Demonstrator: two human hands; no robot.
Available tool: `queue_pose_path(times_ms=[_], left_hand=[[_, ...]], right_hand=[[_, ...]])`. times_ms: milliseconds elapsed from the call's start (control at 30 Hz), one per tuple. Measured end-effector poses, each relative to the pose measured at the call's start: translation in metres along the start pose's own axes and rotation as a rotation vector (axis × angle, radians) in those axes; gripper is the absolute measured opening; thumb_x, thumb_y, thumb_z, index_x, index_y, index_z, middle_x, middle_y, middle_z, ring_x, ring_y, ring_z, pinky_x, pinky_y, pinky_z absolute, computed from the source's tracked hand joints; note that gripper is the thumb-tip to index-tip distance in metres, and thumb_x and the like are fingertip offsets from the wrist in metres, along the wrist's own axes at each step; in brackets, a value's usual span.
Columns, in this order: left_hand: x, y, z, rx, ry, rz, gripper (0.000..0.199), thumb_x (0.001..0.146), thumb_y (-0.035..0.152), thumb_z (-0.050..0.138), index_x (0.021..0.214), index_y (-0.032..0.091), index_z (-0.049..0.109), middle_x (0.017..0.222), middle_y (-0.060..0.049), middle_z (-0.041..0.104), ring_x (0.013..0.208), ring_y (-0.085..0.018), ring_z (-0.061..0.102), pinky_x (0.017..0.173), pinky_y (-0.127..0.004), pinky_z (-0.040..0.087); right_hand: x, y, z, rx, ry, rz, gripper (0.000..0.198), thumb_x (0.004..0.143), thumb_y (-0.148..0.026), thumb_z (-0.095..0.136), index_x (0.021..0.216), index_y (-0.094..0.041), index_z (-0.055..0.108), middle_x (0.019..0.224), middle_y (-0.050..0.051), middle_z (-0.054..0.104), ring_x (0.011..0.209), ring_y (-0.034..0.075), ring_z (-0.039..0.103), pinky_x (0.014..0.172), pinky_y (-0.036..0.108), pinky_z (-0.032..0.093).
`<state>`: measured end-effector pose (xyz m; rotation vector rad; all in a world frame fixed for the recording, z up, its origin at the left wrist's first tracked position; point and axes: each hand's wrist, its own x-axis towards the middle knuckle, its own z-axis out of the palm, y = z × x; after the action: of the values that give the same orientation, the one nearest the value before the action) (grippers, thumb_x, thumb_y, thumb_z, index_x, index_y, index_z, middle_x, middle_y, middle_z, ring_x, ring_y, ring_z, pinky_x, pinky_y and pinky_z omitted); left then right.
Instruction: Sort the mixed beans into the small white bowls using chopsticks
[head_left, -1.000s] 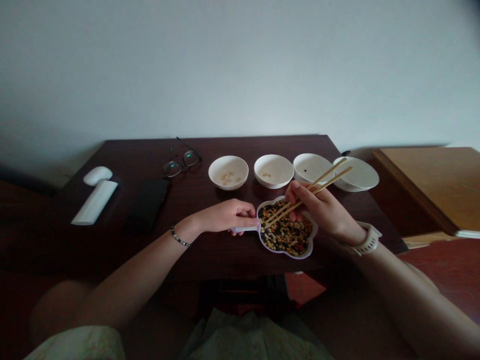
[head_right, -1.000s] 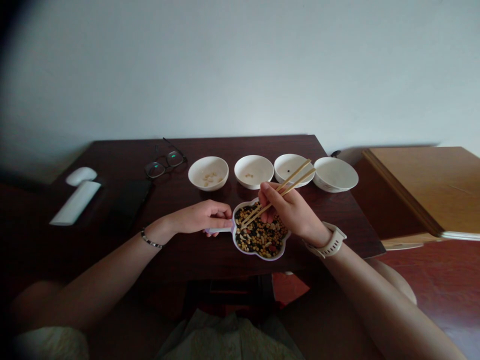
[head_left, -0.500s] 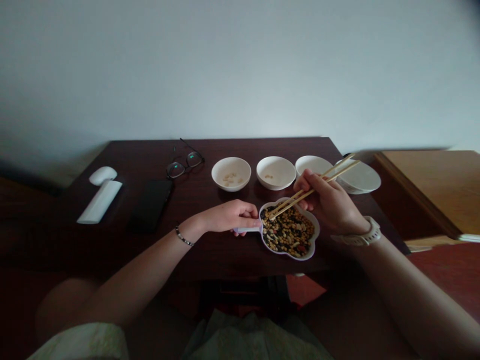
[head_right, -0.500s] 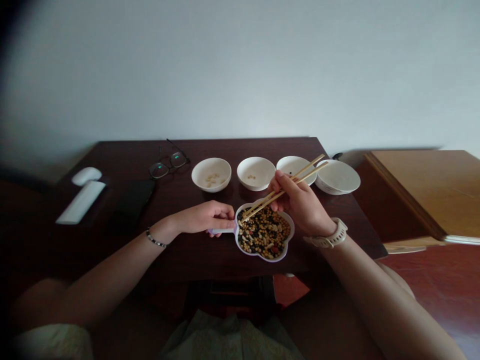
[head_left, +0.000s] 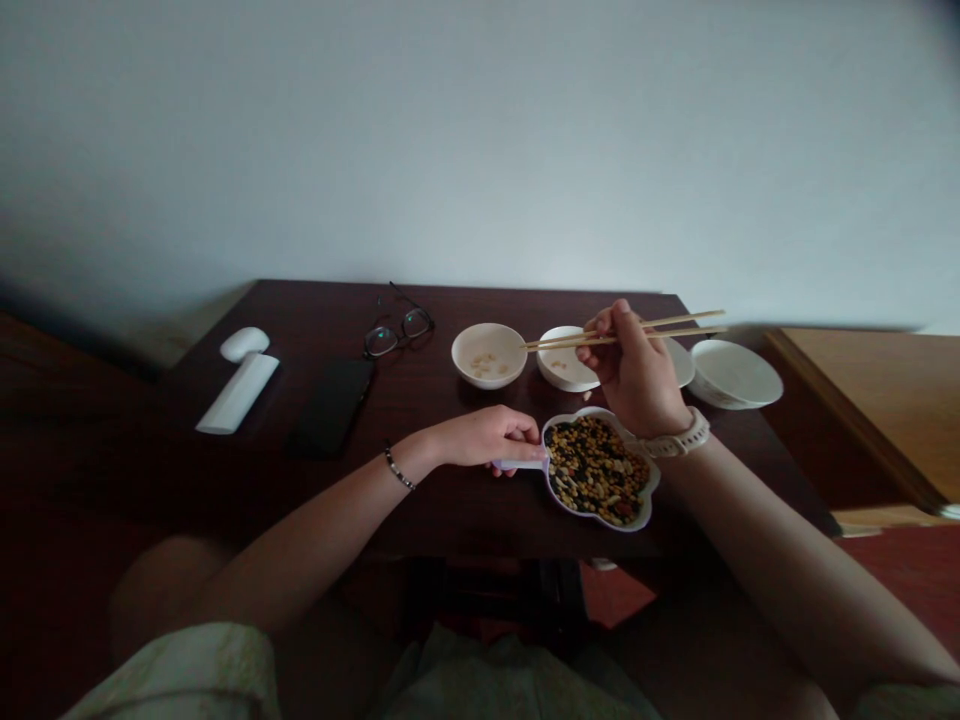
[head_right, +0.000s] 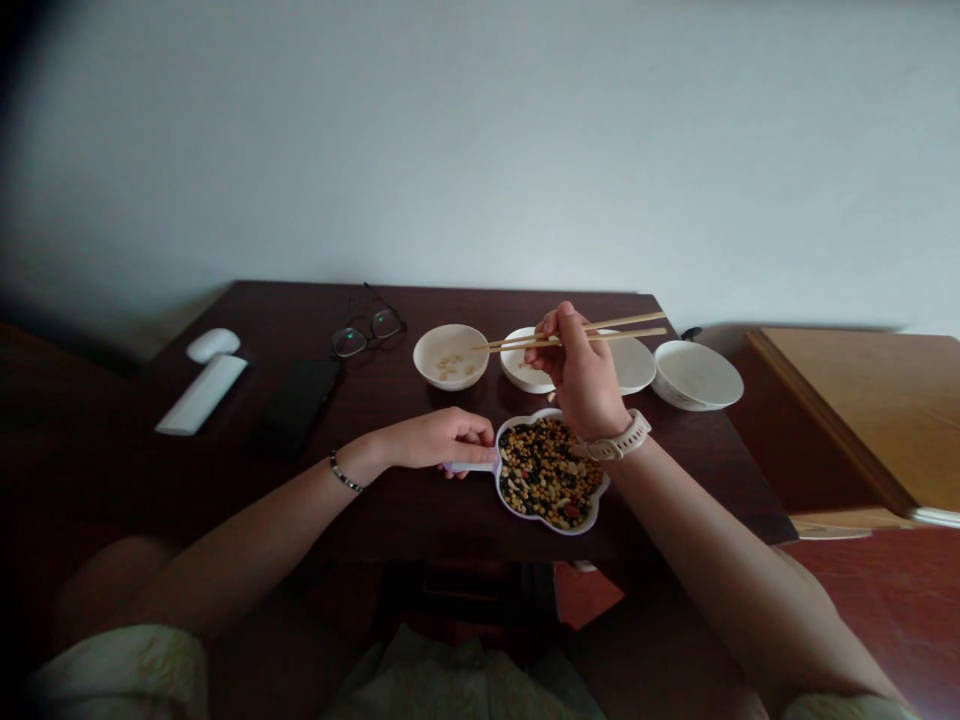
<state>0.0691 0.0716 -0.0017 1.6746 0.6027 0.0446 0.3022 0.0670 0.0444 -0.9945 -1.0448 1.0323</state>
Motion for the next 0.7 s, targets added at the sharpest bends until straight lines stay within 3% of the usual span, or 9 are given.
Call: queue_pose_path(times_ms=[100,200,300,400,533,700], left_hand=[[-0.001,0.001,-0.001,0.004,-0.005,0.005,0.045,0.101,0.062,0.070,0.103,0.017,0.070,0.083,-0.002,0.071,0.063,-0.012,0.065,0.057,-0.023,0.051],[-0.001,0.001,-0.002,0.004,-0.018,0.004,0.045,0.102,0.062,0.069,0.104,0.017,0.070,0.082,-0.002,0.070,0.064,-0.013,0.065,0.055,-0.022,0.051],[-0.001,0.001,-0.003,-0.009,-0.032,-0.007,0.044,0.101,0.062,0.070,0.103,0.018,0.069,0.081,-0.002,0.070,0.063,-0.013,0.065,0.054,-0.022,0.051],[0.000,0.000,-0.004,-0.008,-0.035,-0.030,0.046,0.099,0.063,0.072,0.102,0.018,0.069,0.082,-0.003,0.072,0.064,-0.013,0.067,0.054,-0.023,0.052],[0.001,0.002,-0.004,-0.010,-0.031,-0.046,0.044,0.099,0.062,0.074,0.100,0.018,0.068,0.077,-0.002,0.072,0.061,-0.013,0.065,0.054,-0.022,0.050],[0.002,0.005,-0.004,-0.013,-0.020,-0.068,0.044,0.099,0.060,0.074,0.102,0.017,0.069,0.077,-0.002,0.072,0.061,-0.013,0.065,0.054,-0.022,0.050]], right_hand=[[-0.003,0.000,-0.012,-0.038,-0.022,-0.001,0.042,0.102,-0.063,0.065,0.085,-0.026,0.056,0.084,0.002,0.062,0.064,0.014,0.063,0.056,0.027,0.055],[-0.007,-0.004,-0.044,-0.043,-0.010,0.026,0.041,0.101,-0.061,0.068,0.083,-0.025,0.058,0.081,0.001,0.062,0.061,0.013,0.062,0.052,0.026,0.051],[-0.011,-0.016,-0.080,-0.089,0.098,0.012,0.037,0.100,-0.054,0.074,0.081,-0.024,0.063,0.075,0.000,0.062,0.058,0.011,0.061,0.049,0.023,0.047],[-0.018,-0.032,-0.104,-0.270,0.226,0.003,0.042,0.103,-0.056,0.069,0.079,-0.022,0.068,0.077,0.002,0.066,0.057,0.012,0.064,0.051,0.025,0.050],[-0.032,-0.044,-0.113,-0.540,0.115,-0.010,0.051,0.107,-0.067,0.058,0.086,-0.022,0.071,0.072,0.005,0.071,0.059,0.017,0.070,0.057,0.030,0.056],[-0.040,-0.031,-0.106,-0.817,-0.026,-0.102,0.053,0.110,-0.069,0.048,0.091,-0.023,0.066,0.074,0.005,0.074,0.061,0.020,0.074,0.055,0.031,0.053]])
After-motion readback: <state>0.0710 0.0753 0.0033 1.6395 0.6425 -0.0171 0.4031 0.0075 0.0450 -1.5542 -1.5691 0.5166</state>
